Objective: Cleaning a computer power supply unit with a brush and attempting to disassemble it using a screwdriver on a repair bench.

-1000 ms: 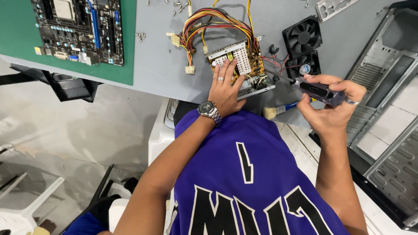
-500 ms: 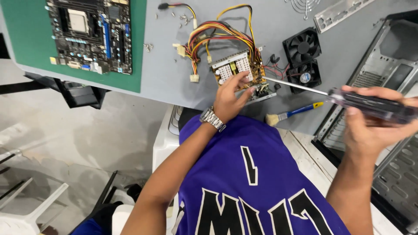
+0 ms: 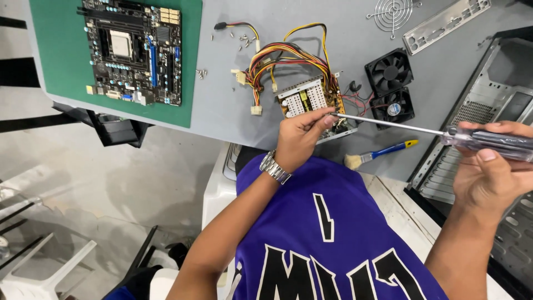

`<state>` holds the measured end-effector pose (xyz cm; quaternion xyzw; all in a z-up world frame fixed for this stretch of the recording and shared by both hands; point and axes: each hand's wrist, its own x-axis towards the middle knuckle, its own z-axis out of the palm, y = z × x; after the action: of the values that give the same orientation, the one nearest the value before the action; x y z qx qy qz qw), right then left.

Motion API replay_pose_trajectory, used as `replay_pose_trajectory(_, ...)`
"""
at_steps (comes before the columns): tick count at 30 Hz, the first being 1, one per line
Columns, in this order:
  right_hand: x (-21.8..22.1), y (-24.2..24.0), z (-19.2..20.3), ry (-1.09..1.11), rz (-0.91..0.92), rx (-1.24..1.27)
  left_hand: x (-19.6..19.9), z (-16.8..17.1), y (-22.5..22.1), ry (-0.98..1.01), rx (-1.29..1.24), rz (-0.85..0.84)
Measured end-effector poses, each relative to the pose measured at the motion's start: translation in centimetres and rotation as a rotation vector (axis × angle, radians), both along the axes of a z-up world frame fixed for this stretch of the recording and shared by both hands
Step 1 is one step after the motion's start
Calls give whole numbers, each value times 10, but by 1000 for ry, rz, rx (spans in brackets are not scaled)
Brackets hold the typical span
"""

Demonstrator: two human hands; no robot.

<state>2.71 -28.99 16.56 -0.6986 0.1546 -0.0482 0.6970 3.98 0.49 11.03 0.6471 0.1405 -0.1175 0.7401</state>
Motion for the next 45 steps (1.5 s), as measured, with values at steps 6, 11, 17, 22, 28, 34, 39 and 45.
replay_pose_trajectory(6, 0, -7, -3, 11, -52, 116, 0, -4, 3, 54, -310, -73)
replay_pose_trajectory(11, 0, -7, -1, 37, -89, 167, 1, 5, 11, -37, -197, -151)
replay_pose_trajectory(17, -2, -9, -11, 49, -139, 125, 5, -10, 14, -124, 54, -305)
replay_pose_trajectory(22, 0, -10, -18, -183, 0, -113, -23, -65, 7, -187, 822, -460)
replay_pose_trajectory(28, 18, 36, 1, -204, 178, -286, -54, -101, 1, -265, 1345, -542)
replay_pose_trajectory(34, 21, 52, -11, -226, 241, -283, -47, -92, 9, -403, 1202, -506)
replay_pose_trajectory(39, 23, 59, -7, -184, 256, -302, -44, -88, 10, -379, 1082, -520)
replay_pose_trajectory(45, 22, 58, -13, -171, 258, -305, -42, -85, 11, -373, 1048, -515)
